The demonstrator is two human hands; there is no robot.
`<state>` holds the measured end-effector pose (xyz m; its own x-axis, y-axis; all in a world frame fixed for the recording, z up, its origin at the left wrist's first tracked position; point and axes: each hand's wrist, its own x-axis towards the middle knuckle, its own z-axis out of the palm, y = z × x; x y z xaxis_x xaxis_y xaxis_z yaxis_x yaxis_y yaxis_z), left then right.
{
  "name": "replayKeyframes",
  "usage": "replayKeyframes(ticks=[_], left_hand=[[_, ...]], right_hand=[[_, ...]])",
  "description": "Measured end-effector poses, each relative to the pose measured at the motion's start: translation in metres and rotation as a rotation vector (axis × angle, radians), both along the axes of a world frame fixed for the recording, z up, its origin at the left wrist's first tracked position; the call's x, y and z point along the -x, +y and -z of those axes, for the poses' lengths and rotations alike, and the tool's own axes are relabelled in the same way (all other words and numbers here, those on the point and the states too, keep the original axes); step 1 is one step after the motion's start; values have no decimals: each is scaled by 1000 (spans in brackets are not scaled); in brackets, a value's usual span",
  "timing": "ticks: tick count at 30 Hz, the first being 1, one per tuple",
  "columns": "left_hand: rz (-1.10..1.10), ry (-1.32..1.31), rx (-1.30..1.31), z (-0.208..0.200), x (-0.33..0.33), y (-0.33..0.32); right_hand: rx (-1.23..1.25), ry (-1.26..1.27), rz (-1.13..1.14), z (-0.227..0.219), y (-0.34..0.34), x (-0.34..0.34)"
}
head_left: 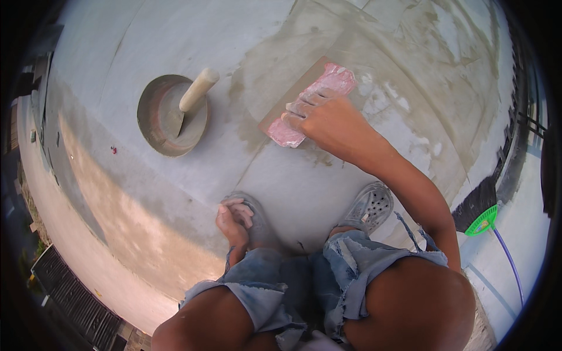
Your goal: The person applies and smooths a wet cement mixture on a concrete floor using a pink trowel. They repeatedly spread the material in overlapping strokes and occasionally scrape the trowel against a nearby bucket.
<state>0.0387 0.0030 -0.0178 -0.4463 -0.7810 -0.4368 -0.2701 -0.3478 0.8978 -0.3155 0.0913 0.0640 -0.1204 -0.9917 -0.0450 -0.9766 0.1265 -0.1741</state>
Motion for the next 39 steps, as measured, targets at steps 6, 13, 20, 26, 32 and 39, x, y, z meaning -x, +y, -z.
replayKeyframes(ticks=[6,13,20,26,32,39], left_hand=[[-3,-11,18,2,-2,0],[7,-23,27,-1,0,-2],[12,-24,21,-5,8,2],[-13,-20,14,1,-1,1],[16,-18,39,-2,5,0],[-33,-37,20,-3,-1,0]], right_hand=[[153,10,242,-31,22,31],[46,8,358,-1,-18,56],[348,48,91,37,-65,23],[29,58,-56,5,-1,-21],[96,20,94,-30,50,4],[10,24,103,-26,110,-8]])
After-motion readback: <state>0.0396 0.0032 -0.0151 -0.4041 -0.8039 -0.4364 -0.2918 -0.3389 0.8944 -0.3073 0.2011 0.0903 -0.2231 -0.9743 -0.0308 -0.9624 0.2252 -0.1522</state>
